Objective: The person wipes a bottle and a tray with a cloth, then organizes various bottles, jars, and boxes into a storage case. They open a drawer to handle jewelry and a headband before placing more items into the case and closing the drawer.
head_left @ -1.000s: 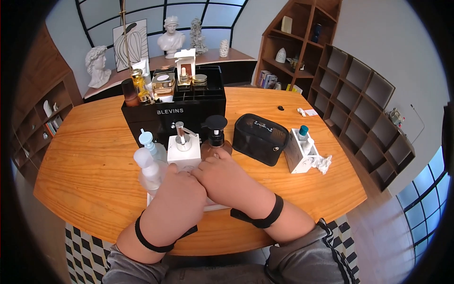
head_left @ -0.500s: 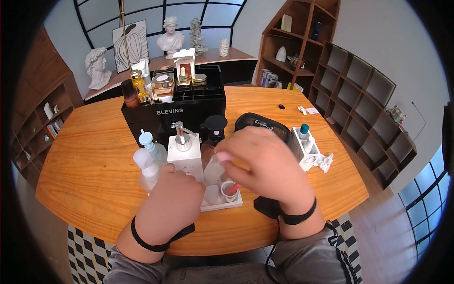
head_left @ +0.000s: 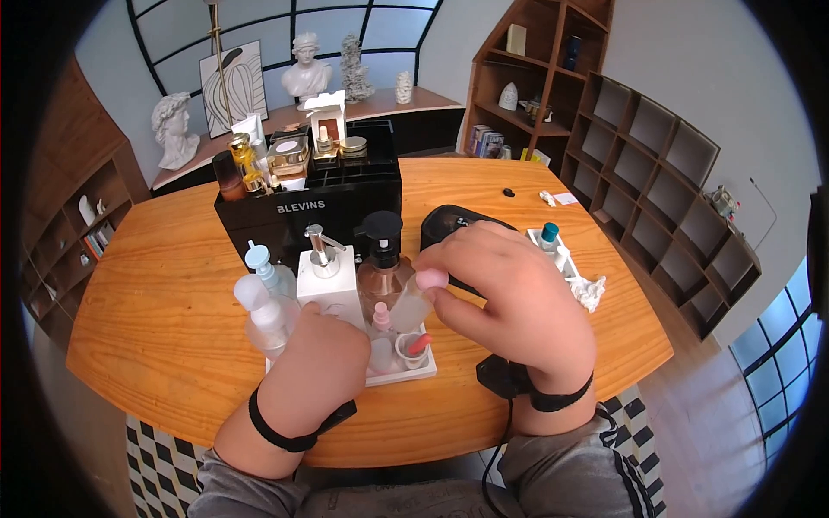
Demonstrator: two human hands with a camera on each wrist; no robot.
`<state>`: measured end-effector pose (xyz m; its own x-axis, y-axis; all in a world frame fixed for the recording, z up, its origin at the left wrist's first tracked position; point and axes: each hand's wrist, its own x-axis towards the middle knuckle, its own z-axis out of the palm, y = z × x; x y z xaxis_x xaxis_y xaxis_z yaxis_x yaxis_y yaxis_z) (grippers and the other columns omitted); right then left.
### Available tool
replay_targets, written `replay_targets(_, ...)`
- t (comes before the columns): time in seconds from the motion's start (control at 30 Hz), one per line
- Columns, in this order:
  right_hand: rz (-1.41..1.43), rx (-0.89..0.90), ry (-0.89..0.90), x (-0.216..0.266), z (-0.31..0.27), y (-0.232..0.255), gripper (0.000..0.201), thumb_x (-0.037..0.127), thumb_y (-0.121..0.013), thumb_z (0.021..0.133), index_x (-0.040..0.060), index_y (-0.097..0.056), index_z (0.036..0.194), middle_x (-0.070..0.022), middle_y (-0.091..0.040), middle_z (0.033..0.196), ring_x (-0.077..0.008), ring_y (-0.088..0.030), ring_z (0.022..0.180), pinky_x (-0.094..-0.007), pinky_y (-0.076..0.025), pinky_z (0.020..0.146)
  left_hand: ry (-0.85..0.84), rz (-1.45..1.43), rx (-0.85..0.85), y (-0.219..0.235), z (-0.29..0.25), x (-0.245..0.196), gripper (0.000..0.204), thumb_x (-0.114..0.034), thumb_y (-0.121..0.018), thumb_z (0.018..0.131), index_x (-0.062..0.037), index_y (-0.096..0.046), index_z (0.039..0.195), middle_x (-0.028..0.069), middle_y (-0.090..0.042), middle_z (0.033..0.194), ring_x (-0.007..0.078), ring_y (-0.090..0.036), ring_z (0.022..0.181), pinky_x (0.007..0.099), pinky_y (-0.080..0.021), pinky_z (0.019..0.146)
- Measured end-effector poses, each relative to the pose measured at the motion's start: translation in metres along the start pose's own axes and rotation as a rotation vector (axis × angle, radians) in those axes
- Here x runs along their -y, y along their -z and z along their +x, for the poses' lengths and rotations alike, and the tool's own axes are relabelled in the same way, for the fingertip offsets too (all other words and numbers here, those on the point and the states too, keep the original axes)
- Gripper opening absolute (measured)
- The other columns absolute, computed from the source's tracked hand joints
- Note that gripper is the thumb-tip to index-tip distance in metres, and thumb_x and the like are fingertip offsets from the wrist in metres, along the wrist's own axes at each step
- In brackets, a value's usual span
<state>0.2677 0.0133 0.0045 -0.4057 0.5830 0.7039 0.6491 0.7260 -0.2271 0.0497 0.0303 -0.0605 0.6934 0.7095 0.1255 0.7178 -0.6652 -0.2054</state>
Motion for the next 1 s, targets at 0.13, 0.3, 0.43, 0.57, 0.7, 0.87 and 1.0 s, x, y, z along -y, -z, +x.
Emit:
replay_targets(0.13,-0.008,0.016,-0.013,0.000,0.000,0.001,0.016,0.006,-0.071,0.077,0.0034,-0.068,0.092,-0.0103,-0.064,0.082,-0.0308,-0.062,0.080,-0.0380,-0.049,0.072,0.005,0.005,0.023,-0.002,-0.001,0.002,0.008,-0.012,-0.064,0.068,-0.0091,-0.071,0.072,0.0085,-0.066,0.071,0.0261,-0.065,0.075,0.0380,-0.042,0.073)
replay_targets(0.3,0.023,0.005,-0.033,0.003,-0.001,0.004,0.014,0.007,-0.069,0.078,0.0040,-0.067,0.092,-0.0104,-0.063,0.081,-0.0307,-0.061,0.079,-0.0383,-0.049,0.072,0.018,-0.068,-0.061,0.007,-0.007,0.009,0.013,-0.013,-0.068,0.070,-0.0067,-0.071,0.080,0.0084,-0.066,0.072,0.0287,-0.064,0.076,0.0404,-0.045,0.071)
replay_targets(0.43,0.125,0.018,-0.026,0.006,-0.001,0.012,0.013,0.009,-0.067,0.082,0.0045,-0.066,0.094,-0.0114,-0.060,0.081,-0.0310,-0.059,0.079,-0.0394,-0.048,0.071,0.010,-0.421,-0.390,0.045,-0.012,0.005,0.035,-0.020,-0.073,0.075,-0.0030,-0.066,0.105,0.0118,-0.067,0.082,0.0316,-0.065,0.080,0.0421,-0.047,0.075)
replay_targets(0.57,0.264,0.028,0.035,0.010,0.000,0.008,0.014,0.006,-0.068,0.082,0.0040,-0.067,0.096,-0.0122,-0.061,0.082,-0.0312,-0.059,0.078,-0.0388,-0.048,0.070,-0.083,-0.640,-0.524,0.045,-0.007,-0.006,0.052,-0.024,-0.073,0.081,-0.0023,-0.054,0.124,0.0139,-0.066,0.087,0.0335,-0.065,0.081,0.0444,-0.048,0.076)
replay_targets(0.7,0.291,0.041,0.028,0.012,0.000,0.005,0.018,0.006,-0.068,0.081,0.0042,-0.065,0.099,-0.0125,-0.061,0.083,-0.0310,-0.060,0.079,-0.0377,-0.049,0.070,-0.032,-0.701,-0.427,0.035,-0.002,-0.005,0.053,-0.025,-0.073,0.082,-0.0022,-0.051,0.125,0.0159,-0.066,0.087,0.0355,-0.065,0.083,0.0447,-0.047,0.075)
replay_targets(0.87,0.273,0.125,-0.167,0.018,0.001,0.005,0.017,0.008,-0.074,0.079,0.0016,-0.063,0.091,-0.0102,-0.062,0.081,-0.0251,-0.060,0.073,-0.0320,-0.047,0.065,-0.051,-0.658,-0.472,0.031,0.003,-0.005,0.048,-0.027,-0.072,0.084,-0.0018,-0.053,0.120,0.0170,-0.065,0.085,0.0360,-0.065,0.080,0.0443,-0.047,0.074)
replay_targets(1.0,0.178,0.105,-0.166,0.018,0.002,-0.002,0.018,0.012,-0.075,0.080,0.0028,-0.060,0.084,-0.0089,-0.057,0.070,-0.0259,-0.057,0.063,-0.0331,-0.043,0.057,-0.083,-0.713,-0.448,0.030,0.001,-0.009,0.047,-0.030,-0.070,0.086,-0.0014,-0.053,0.119,0.0171,-0.065,0.084,0.0357,-0.064,0.079,0.0446,-0.048,0.072)
